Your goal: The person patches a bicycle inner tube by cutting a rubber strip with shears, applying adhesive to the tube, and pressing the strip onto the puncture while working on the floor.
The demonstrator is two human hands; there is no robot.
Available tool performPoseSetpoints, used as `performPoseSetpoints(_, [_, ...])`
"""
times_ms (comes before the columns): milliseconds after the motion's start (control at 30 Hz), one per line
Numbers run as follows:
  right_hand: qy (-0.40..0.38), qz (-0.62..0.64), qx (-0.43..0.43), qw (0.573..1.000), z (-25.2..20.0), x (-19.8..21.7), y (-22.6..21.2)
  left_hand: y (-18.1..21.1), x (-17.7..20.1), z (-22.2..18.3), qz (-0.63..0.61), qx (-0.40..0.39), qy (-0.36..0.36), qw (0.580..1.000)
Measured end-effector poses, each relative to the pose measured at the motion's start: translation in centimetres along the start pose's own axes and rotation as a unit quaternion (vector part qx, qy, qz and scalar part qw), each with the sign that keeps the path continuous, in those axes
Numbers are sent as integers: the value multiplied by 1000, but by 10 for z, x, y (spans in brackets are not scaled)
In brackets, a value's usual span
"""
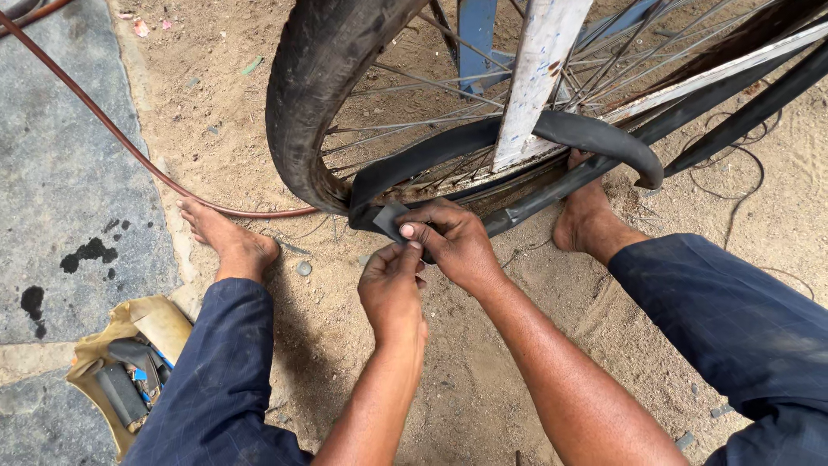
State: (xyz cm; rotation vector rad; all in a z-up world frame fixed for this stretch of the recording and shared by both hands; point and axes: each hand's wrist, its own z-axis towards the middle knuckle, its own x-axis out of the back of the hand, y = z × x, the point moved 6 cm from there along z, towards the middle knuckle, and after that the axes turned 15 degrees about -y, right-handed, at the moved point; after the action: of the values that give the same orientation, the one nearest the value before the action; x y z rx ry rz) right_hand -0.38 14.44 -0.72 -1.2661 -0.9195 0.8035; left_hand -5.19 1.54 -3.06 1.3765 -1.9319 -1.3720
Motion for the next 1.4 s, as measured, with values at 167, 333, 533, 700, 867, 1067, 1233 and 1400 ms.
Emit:
performPoseSetpoints(167, [12,21,9,1000,1,-1,-10,23,4,4,115,-103,-15,988])
performPoseSetpoints(333, [26,-43,-49,998,-3,4,-13,32,2,3,151,-124,-95,976])
performPoseSetpoints(533, [37,33,-63,997,-3,4,-12,40,-4,-6,173,-121,-107,972])
performPoseSetpoints(700, [3,71,-74,995,-3,0,-12,37,2,-3,136,-100,-87,982])
performPoseSetpoints(867, [-59,34,-3,998,1,7,-22,32,1,0,44,-108,-106,987])
performPoseSetpoints(1067, [-73,-29,-45,996,0,16,-20,49,2,-1,66,-99,-76,990])
performPoseSetpoints(1233, [-72,-35,-29,996,0,18,-24,63,-1,-4,208,-111,-75,969])
performPoseSetpoints(1400, [-47,-32,-55,997,-5,10,-14,51,5,7,75,-96,-91,988])
